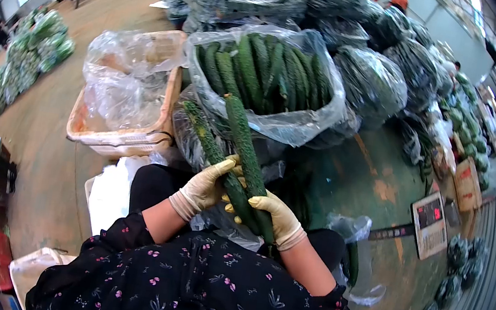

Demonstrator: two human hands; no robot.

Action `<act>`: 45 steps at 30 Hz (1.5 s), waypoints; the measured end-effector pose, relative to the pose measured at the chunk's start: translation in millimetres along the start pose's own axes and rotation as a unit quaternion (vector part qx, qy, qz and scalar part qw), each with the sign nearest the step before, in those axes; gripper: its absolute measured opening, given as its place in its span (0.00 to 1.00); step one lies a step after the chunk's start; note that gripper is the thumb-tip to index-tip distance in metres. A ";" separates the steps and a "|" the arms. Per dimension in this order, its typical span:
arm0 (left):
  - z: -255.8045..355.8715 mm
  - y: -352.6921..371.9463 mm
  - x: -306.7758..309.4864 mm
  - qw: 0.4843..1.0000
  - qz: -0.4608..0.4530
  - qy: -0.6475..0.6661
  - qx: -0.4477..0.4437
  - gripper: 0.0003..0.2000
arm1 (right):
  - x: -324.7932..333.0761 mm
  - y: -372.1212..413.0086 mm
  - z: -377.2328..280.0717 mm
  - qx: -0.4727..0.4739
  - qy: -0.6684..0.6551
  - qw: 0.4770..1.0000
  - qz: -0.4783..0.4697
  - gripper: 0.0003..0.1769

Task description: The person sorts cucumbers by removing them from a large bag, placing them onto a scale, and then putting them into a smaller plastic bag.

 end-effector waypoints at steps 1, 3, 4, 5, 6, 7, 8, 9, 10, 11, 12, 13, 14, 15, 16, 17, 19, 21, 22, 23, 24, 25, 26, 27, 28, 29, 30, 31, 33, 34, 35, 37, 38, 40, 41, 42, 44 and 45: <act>-6.8 -4.4 -1.0 0.999 -0.032 0.013 0.015 0.18 | 1.3 3.7 -2.3 0.014 0.012 1.000 -0.004 0.30; -9.1 -12.3 -14.9 0.992 -0.092 0.089 -0.013 0.17 | 15.8 19.6 -11.0 0.046 0.075 0.995 0.046 0.31; -8.4 -18.9 -18.5 0.984 -0.140 0.105 -0.018 0.16 | 15.5 25.2 -19.4 0.094 0.106 0.989 0.039 0.30; -5.3 -13.2 -36.2 0.990 -0.110 0.084 -0.009 0.16 | 14.7 31.1 -30.2 0.143 0.140 0.979 0.033 0.30; -2.5 -12.0 -39.3 0.995 -0.076 0.058 -0.005 0.15 | 18.0 42.6 -43.0 0.156 0.185 0.969 0.048 0.29; 1.0 -14.4 -42.6 0.998 -0.064 0.010 -0.006 0.16 | 20.5 58.7 -58.7 0.169 0.230 0.956 0.070 0.29; 1.4 -21.5 -45.0 0.995 -0.100 -0.003 -0.003 0.18 | 21.3 77.5 -75.4 0.186 0.244 0.947 0.093 0.30; 3.8 -19.6 -52.3 0.997 -0.068 -0.041 -0.002 0.20 | 19.9 97.4 -92.6 0.228 0.247 0.935 0.108 0.31; 4.2 -19.8 -56.1 0.997 -0.048 -0.061 0.003 0.20 | 23.5 122.6 -110.5 0.277 0.270 0.913 0.128 0.32; 4.9 -23.6 -60.2 0.994 -0.057 -0.096 0.005 0.20 | 25.5 147.5 -126.9 0.322 0.293 0.889 0.144 0.33; 4.2 -27.1 -64.5 0.989 -0.068 -0.135 0.004 0.22 | 24.0 176.2 -142.2 0.357 0.302 0.868 0.168 0.34; 2.8 -25.4 -77.2 0.980 -0.047 -0.194 -0.010 0.24 | 23.2 205.8 -156.0 0.389 0.311 0.847 0.187 0.35; -0.9 -30.4 -85.3 0.967 -0.041 -0.252 -0.012 0.25 | 29.4 234.8 -168.4 0.418 0.324 0.822 0.211 0.35; -4.3 -36.4 -93.3 0.950 -0.037 -0.309 -0.019 0.25 | 28.7 262.9 -179.7 0.431 0.354 0.792 0.248 0.34; -10.6 -41.0 -102.2 0.937 -0.020 -0.348 -0.024 0.24 | 27.4 290.1 -189.4 0.473 0.335 0.767 0.276 0.32; -18.9 -48.4 -109.3 0.914 -0.013 -0.405 -0.019 0.23 | 27.1 316.3 -195.8 0.514 0.316 0.739 0.300 0.30; -38.5 -61.7 -125.8 0.893 -0.028 -0.449 0.003 0.22 | 54.5 365.3 -196.7 0.574 0.321 0.670 0.346 0.25; -55.3 -78.0 -133.2 0.881 -0.038 -0.472 0.023 0.22 | 70.9 380.0 -186.0 0.576 0.312 0.678 0.333 0.19; -61.4 -83.9 -137.7 0.880 -0.041 -0.472 0.027 0.21 | 92.6 386.9 -174.2 0.557 0.340 0.665 0.362 0.20; -65.8 -89.2 -141.0 0.880 -0.042 -0.473 0.032 0.21 | 119.4 392.1 -161.2 0.537 0.366 0.653 0.390 0.20; -68.7 -95.2 -143.5 0.878 -0.044 -0.476 0.033 0.21 | 140.2 391.8 -152.3 0.488 0.418 0.650 0.405 0.21; -72.1 -100.7 -141.6 0.879 -0.037 -0.474 0.039 0.21 | 164.8 390.9 -140.1 0.437 0.467 0.645 0.418 0.22; -75.6 -105.2 -138.7 0.881 -0.029 -0.471 0.046 0.21 | 214.8 396.8 -117.0 0.408 0.510 0.630 0.419 0.23; -77.1 -108.0 -135.5 0.879 -0.029 -0.473 0.048 0.21 | 253.1 402.6 -99.3 0.378 0.552 0.614 0.419 0.23; -76.7 -110.6 -128.8 0.879 -0.017 -0.473 0.056 0.20 | 258.3 400.7 -95.0 0.202 0.606 0.580 0.506 0.24; -76.4 -111.8 -122.4 0.879 -0.004 -0.473 0.065 0.20 | 258.1 400.4 -90.8 0.015 0.634 0.523 0.569 0.25; -75.3 -111.3 -118.3 0.879 0.011 -0.473 0.064 0.19 | 267.4 397.9 -85.9 -0.029 0.621 0.532 0.575 0.24; -75.0 -111.5 -111.1 0.877 0.015 -0.475 0.070 0.19 | 278.3 397.8 -79.3 -0.073 0.605 0.541 0.579 0.23; -66.3 -112.3 -90.9 0.860 0.056 -0.506 0.043 0.18 | 311.2 404.1 -64.6 -0.178 0.611 0.505 0.583 0.20; -62.5 -110.6 -82.6 0.860 0.071 -0.504 0.042 0.18 | 331.9 407.3 -56.9 -0.220 0.620 0.482 0.579 0.18; -58.6 -109.4 -69.1 0.856 0.095 -0.507 0.039 0.18 | 353.3 411.3 -46.6 -0.263 0.627 0.457 0.573 0.16; -53.3 -105.3 -46.0 0.856 0.125 -0.499 0.046 0.17 | 369.4 411.6 -35.4 -0.327 0.600 0.442 0.581 0.15; -53.1 -102.6 -35.3 0.866 0.140 -0.478 0.053 0.17 | 381.7 408.1 -29.1 -0.346 0.601 0.445 0.567 0.15; -50.5 -95.4 -11.5 0.870 0.178 -0.456 0.067 0.17 | 393.3 401.1 -29.2 -0.330 0.607 0.448 0.567 0.15; -49.7 -91.8 0.2 0.872 0.192 -0.443 0.073 0.17 | 397.4 396.3 -32.5 -0.330 0.607 0.451 0.566 0.15; -48.7 -86.9 2.6 0.872 0.200 -0.441 0.069 0.17 | 402.1 392.6 -41.2 -0.303 0.615 0.436 0.583 0.15; -46.6 -81.4 10.7 0.874 0.212 -0.431 0.070 0.17 | 406.9 390.6 -56.6 -0.250 0.622 0.406 0.621 0.14; -45.6 -79.5 13.9 0.877 0.221 -0.421 0.070 0.17 | 409.6 389.4 -59.2 -0.250 0.622 0.408 0.620 0.14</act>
Point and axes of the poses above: each hand's wrist, its own y-axis away from the middle knuckle, its own x-axis out of the back of the hand, z = x × y, the point moved 7 cm from there along -y, towards the middle knuckle, and after that the axes turned 13 degrees about x, right-handed, at the moved point
